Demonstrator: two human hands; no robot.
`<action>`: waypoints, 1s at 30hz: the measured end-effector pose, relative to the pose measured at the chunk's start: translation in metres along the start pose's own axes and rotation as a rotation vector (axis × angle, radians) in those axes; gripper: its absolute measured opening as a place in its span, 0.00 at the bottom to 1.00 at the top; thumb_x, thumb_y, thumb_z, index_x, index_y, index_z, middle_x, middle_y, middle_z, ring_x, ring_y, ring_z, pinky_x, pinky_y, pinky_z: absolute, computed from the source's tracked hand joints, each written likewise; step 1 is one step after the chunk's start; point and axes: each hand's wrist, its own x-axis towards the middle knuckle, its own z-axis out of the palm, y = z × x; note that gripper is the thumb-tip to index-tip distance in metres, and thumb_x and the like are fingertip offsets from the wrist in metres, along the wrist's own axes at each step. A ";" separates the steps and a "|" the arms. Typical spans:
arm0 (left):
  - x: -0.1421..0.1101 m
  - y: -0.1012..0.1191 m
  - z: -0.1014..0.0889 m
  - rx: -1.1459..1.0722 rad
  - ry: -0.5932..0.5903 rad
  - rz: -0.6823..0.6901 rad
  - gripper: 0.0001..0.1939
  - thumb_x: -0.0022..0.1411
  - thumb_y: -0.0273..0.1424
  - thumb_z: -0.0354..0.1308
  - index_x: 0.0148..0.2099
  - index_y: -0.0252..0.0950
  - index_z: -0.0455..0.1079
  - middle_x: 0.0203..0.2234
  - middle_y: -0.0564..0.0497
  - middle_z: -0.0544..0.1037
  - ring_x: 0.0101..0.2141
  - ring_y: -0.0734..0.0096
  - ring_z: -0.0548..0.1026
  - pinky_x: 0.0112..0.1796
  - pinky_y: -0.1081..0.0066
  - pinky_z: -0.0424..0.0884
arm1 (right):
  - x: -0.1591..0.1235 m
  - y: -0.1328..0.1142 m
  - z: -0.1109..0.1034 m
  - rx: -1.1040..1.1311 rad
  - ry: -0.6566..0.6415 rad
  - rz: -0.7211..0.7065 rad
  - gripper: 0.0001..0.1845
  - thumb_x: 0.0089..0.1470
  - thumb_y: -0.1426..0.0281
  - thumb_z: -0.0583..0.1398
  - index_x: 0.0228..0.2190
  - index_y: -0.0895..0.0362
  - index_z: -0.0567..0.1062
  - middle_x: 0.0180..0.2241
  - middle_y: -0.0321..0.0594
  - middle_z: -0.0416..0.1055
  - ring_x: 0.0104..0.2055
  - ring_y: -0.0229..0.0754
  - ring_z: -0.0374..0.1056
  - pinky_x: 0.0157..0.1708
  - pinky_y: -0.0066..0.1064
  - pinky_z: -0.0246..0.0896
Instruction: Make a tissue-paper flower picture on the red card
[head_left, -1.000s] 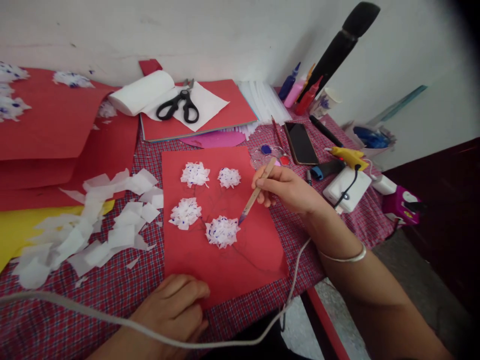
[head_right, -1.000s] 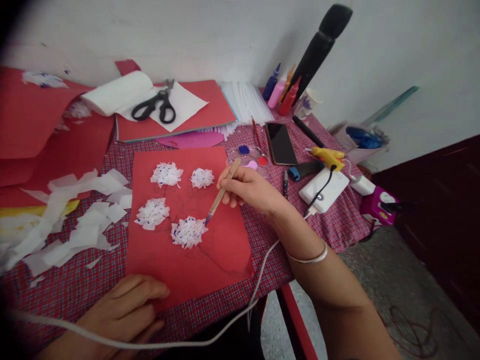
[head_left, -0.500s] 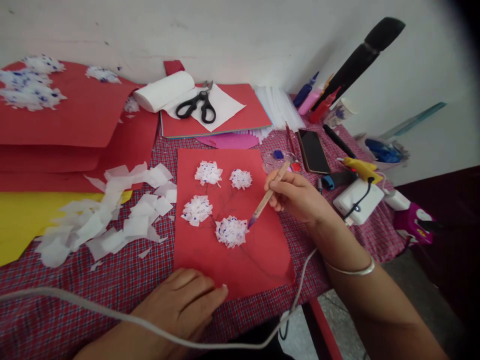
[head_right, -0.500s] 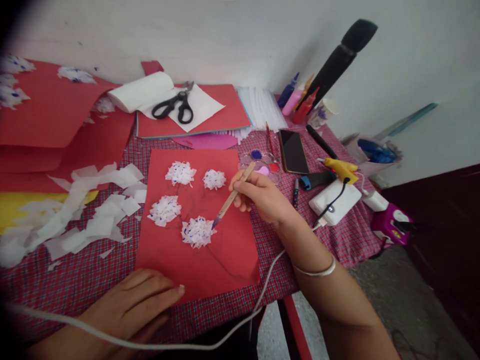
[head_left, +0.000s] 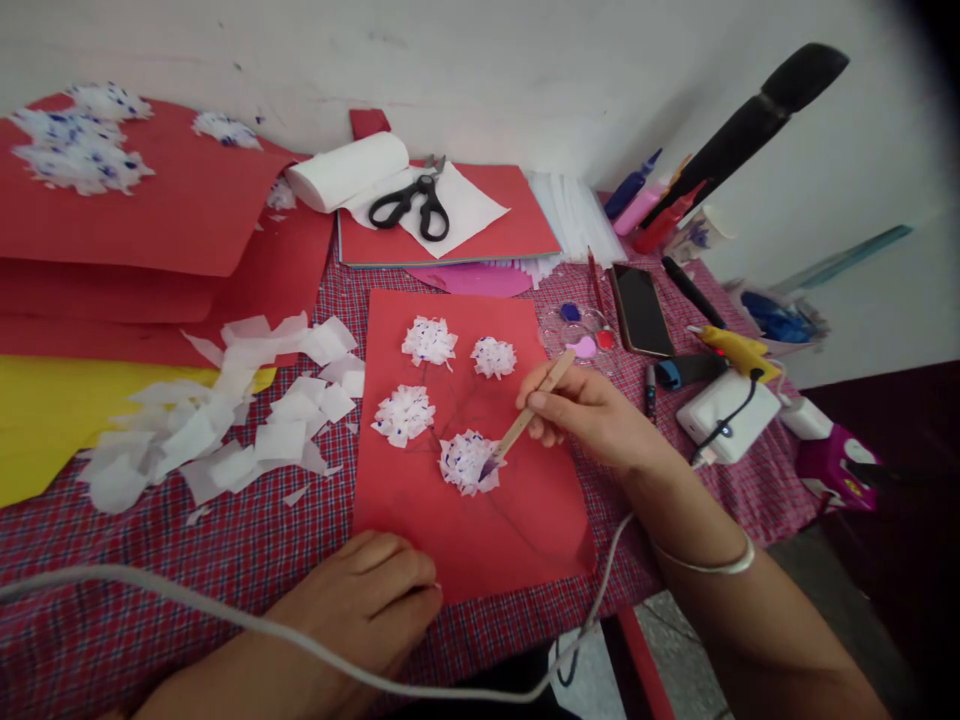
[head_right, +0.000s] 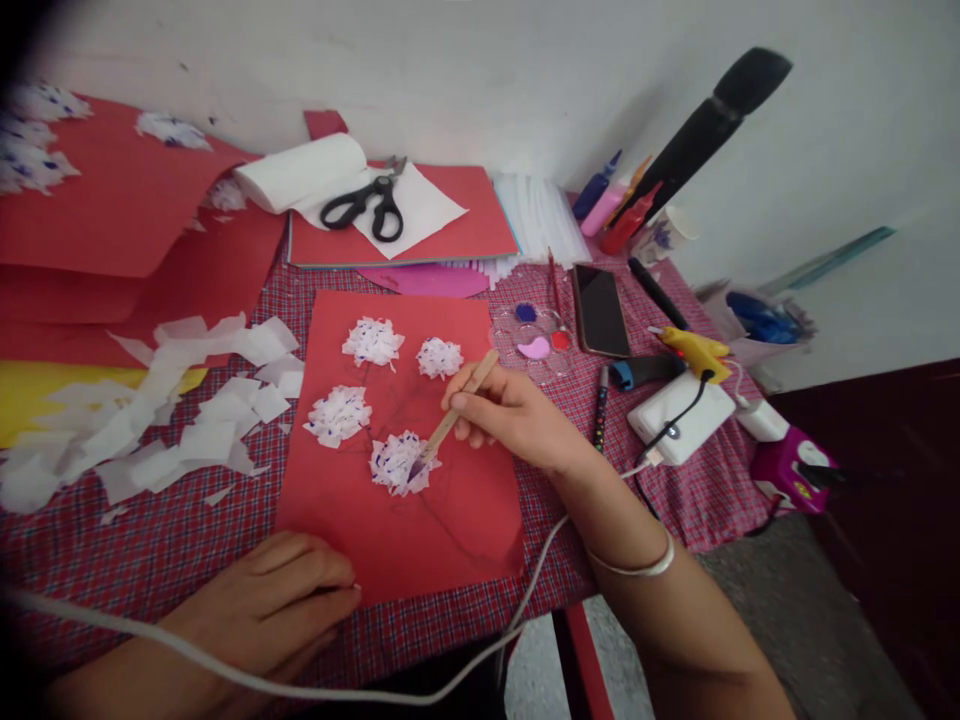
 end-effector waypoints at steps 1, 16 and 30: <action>0.000 0.000 0.000 -0.004 0.000 0.002 0.12 0.67 0.23 0.48 0.47 0.38 0.70 0.39 0.52 0.76 0.38 0.67 0.69 0.41 0.68 0.66 | 0.000 0.000 -0.001 0.019 0.004 -0.008 0.08 0.58 0.65 0.61 0.33 0.57 0.73 0.22 0.32 0.70 0.21 0.29 0.65 0.20 0.20 0.60; -0.003 -0.004 0.002 -0.019 -0.048 -0.011 0.12 0.66 0.22 0.50 0.49 0.39 0.69 0.41 0.52 0.75 0.39 0.67 0.69 0.42 0.68 0.66 | 0.007 0.004 -0.002 0.047 0.149 0.051 0.10 0.54 0.62 0.63 0.31 0.57 0.74 0.20 0.32 0.70 0.18 0.30 0.63 0.17 0.20 0.55; 0.001 -0.003 0.006 0.011 0.001 0.030 0.12 0.65 0.20 0.49 0.45 0.37 0.70 0.37 0.50 0.74 0.37 0.68 0.68 0.38 0.70 0.67 | 0.007 -0.003 -0.016 0.157 0.329 0.025 0.11 0.48 0.63 0.65 0.30 0.57 0.73 0.17 0.31 0.67 0.16 0.31 0.59 0.14 0.21 0.51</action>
